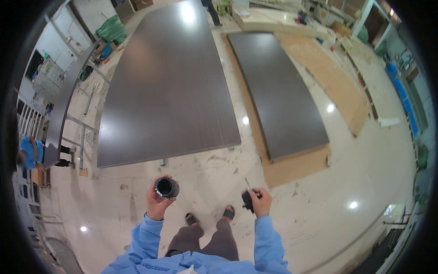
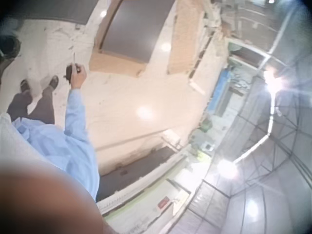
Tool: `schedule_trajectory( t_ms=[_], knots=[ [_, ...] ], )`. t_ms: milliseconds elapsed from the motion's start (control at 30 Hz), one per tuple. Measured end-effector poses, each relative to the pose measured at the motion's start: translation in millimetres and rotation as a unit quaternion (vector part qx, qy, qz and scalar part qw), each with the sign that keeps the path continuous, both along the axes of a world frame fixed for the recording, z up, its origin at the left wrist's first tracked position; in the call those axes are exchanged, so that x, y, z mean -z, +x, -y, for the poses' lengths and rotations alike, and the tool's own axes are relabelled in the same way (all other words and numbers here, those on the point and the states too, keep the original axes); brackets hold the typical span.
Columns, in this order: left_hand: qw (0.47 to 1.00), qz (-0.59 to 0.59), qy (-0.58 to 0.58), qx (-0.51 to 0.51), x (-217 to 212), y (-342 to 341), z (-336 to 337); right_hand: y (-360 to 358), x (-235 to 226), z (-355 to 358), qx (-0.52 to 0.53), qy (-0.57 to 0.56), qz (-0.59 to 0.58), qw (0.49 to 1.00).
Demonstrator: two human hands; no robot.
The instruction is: The person applies a dark substance to the edges of a large flat panel using a small brush and a cloth. They repeatedly dip the brush into a small container and wipe the panel's edges while walking around the work area.
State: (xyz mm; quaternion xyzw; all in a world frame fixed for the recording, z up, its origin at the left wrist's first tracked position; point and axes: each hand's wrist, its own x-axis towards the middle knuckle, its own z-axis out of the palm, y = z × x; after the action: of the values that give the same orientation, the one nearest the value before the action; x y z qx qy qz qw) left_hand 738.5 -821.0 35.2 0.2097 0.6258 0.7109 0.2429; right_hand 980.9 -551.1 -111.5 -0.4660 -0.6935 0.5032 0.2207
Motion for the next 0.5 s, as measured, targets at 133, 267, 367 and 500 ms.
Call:
schedule_trajectory(
  t_ms=[133,267,367,500],
  knots=[
    [0.999,-0.042,0.029,0.007,-29.5,-19.0,17.9,24.6,-72.4,4.0,-0.005,-0.048,-0.031,0.998],
    [0.997,-0.072,0.019,0.012,-49.8,-32.5,60.2,3.7,-155.4,45.4,0.001,0.076,-0.128,0.989],
    [0.994,-0.096,0.022,0.038,-58.0,-52.8,91.2,-29.6,-213.0,81.1,0.063,0.09,-0.096,0.989],
    [0.996,-0.089,0.022,-0.006,-70.2,-53.4,137.8,-75.0,-263.5,125.5,-0.025,0.181,-0.264,0.947]
  ],
)
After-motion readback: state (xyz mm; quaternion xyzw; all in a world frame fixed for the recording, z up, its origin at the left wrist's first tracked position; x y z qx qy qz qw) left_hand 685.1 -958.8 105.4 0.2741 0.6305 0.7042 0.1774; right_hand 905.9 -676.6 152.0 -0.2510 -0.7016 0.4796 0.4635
